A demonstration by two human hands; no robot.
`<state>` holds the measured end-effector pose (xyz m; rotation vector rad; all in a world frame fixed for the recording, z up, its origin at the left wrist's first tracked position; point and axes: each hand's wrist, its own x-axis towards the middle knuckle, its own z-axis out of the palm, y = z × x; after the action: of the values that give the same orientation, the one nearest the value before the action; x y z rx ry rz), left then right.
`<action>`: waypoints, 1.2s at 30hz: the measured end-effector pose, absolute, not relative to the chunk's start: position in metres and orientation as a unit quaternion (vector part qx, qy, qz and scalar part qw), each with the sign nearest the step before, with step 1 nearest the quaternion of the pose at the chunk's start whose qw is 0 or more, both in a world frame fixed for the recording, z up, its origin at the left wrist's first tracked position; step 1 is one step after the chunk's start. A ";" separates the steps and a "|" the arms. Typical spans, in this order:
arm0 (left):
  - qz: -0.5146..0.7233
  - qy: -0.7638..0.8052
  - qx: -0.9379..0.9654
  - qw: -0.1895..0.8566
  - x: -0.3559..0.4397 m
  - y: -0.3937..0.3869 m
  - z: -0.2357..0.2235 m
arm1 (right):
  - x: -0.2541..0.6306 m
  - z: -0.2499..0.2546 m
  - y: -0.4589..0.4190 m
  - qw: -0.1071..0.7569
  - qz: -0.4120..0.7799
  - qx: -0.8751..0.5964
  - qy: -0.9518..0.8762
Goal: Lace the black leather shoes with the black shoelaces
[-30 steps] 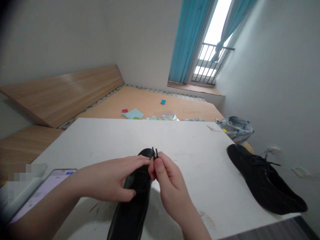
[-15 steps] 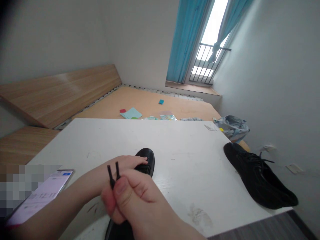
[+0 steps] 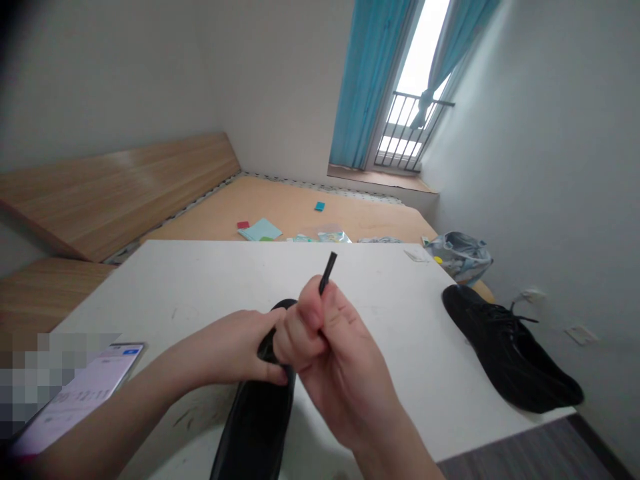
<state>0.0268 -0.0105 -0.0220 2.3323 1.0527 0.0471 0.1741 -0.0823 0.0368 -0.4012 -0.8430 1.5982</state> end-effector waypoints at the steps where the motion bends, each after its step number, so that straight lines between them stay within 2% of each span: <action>1: 0.013 0.394 0.872 0.290 0.027 -0.010 -0.020 | 0.176 0.037 -0.078 0.607 0.685 -0.177 -0.362; 7: 0.006 0.370 0.864 0.340 0.019 -0.014 -0.002 | 0.180 0.035 -0.052 0.620 0.638 -0.205 -0.409; 12: 0.110 0.361 0.827 0.417 0.020 -0.024 0.012 | 0.177 0.033 -0.031 0.624 0.619 -0.231 -0.418; 18: 0.172 0.395 0.782 0.451 0.035 -0.023 0.002 | 0.172 0.022 -0.018 0.594 0.599 -0.287 -0.454; 23: 0.188 0.422 0.738 0.491 0.037 -0.015 -0.008 | 0.183 0.005 -0.019 0.564 0.490 -0.408 -0.524; 27: 0.207 0.414 0.708 0.533 0.035 -0.007 -0.011 | 0.198 -0.003 -0.032 0.489 0.479 -0.468 -0.559; 32: 0.208 0.397 0.669 0.593 0.034 0.001 -0.009 | 0.210 -0.012 -0.055 0.291 0.468 -0.512 -0.658; 34: 0.202 0.392 0.657 0.612 0.034 0.002 -0.007 | 0.211 -0.017 -0.061 0.268 0.452 -0.544 -0.655; 36: 0.199 0.383 0.656 0.619 0.033 0.001 -0.006 | 0.210 -0.021 -0.064 0.285 0.432 -0.570 -0.638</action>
<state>0.0333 0.0012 -0.0060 1.5087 0.8818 0.4584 0.2104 -0.0637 -0.0209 -1.5233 -1.7062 1.1556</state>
